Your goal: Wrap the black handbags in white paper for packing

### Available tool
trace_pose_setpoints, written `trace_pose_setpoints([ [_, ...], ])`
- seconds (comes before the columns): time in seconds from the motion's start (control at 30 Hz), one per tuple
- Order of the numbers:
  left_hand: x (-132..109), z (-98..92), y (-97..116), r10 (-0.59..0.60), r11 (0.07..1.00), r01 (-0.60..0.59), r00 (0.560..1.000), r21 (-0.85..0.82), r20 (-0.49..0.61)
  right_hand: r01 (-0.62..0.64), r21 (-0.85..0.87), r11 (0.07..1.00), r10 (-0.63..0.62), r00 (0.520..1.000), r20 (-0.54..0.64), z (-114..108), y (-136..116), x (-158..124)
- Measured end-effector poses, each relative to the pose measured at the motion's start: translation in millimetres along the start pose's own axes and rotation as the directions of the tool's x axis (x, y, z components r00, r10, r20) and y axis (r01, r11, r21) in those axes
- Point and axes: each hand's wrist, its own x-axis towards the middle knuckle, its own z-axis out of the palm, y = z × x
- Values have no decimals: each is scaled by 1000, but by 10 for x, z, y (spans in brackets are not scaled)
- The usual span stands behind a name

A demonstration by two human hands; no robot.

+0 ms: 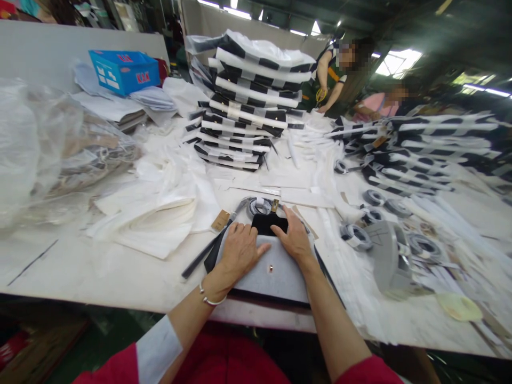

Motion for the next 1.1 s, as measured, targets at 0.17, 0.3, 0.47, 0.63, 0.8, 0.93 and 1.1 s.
trace_pose_setpoints([
  [0.17, -3, 16, -7, 15, 1000, -15, 1000, -4, -17, 78, 219, 973, -64, 995, -71, -77, -52, -42],
  [0.3, -19, 92, -45, 7, 998, -11, 997, -54, -81, 313, 116, 943, -299, 946, -127, -112, -156, -92],
  [0.47, -31, 179, -102, -81, 994, 72, 990, -82, -114, 477, 119, 871, -455, 874, -172, -127, -265, -144],
  [0.63, -28, 176, -114, -114, 987, 98, 986, -131, -122, 512, 258, 820, -512, 856, -72, -276, -351, -251],
  [0.8, -36, 175, -108, -98, 980, 75, 988, -185, -117, 559, 193, 806, -586, 798, 139, -537, -442, -462],
  [0.93, -30, 189, -122, -108, 968, 77, 987, -238, -121, 524, 138, 841, -540, 832, 131, -630, -513, -621],
  [1.1, -21, 152, -157, -133, 942, 83, 982, -325, -137, 485, 124, 866, -500, 836, 226, -655, -561, -696],
])
